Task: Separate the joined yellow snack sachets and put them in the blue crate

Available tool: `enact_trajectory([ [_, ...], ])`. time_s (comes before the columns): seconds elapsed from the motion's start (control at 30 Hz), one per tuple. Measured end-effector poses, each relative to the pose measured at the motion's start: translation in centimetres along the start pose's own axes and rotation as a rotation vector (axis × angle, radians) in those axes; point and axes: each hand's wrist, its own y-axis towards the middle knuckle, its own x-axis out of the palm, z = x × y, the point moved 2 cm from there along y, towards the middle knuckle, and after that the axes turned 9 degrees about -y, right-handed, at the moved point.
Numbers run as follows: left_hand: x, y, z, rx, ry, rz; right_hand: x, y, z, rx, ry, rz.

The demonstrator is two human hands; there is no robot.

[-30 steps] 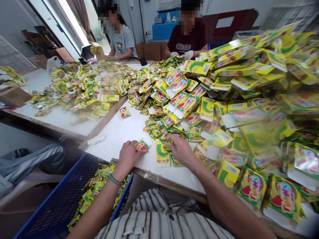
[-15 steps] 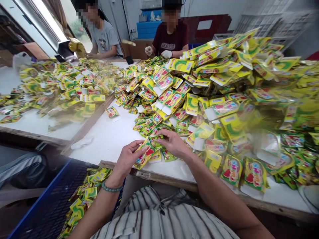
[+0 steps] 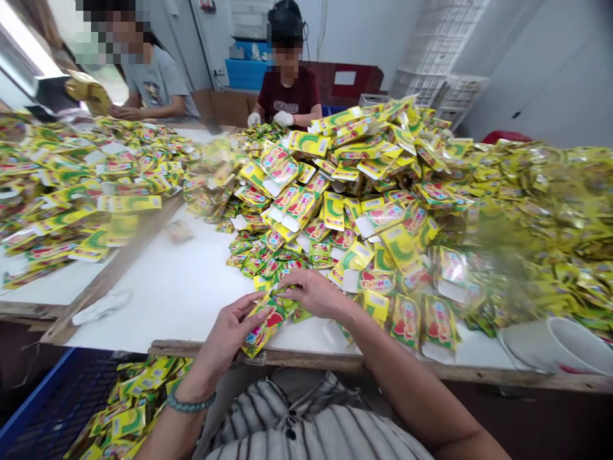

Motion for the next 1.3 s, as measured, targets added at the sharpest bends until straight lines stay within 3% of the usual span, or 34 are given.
enact_trajectory([
  [0.17, -0.2, -0.4, 0.6, 0.136, 0.139, 0.010, 0.9, 1.0, -0.9, -0.022, -0.077, -0.032],
  [0.3, -1.4, -0.9, 1.3, 0.047, -0.055, 0.036, 2.9, 2.8, -1.7, 0.080, 0.022, 0.104],
  [0.5, -4.6, -1.3, 0.8, -0.033, -0.352, 0.112, 4.3, 5.4, -3.5, -0.109, -0.062, -0.057],
  [0.6, -6.1, -1.2, 0.6, 0.037, -0.398, 0.154, 3.9, 8.5, -4.4, -0.116, -0.165, -0.001],
  [0.7, -7.4, -0.8, 0.4, 0.138, -0.357, 0.224, 4.5, 13.2, -4.7, -0.124, -0.496, -0.001],
  [0.77, -8.1, -0.3, 0.1, 0.201, -0.301, 0.281, 5.6, 16.5, -4.2, -0.085, -0.723, -0.069],
  [0.87, -8.5, 0.4, -0.7, 0.293, -0.147, 0.369, 6.5, 20.5, -2.7, 0.029, -0.880, -0.048],
  [1.03, -8.3, 0.7, -1.5, 0.373, 0.122, 0.354, 4.8, 23.9, -0.2, 0.189, -1.127, 0.117],
  [1.17, -8.2, 0.4, -1.2, 0.394, 0.148, 0.365, 2.3, 25.6, 1.4, 0.166, -1.272, 0.081],
  [1.3, -8.3, 0.4, -1.1, 0.376, 0.033, 0.352, 0.3, 27.1, 2.4, 0.127, -1.328, 0.014],
])
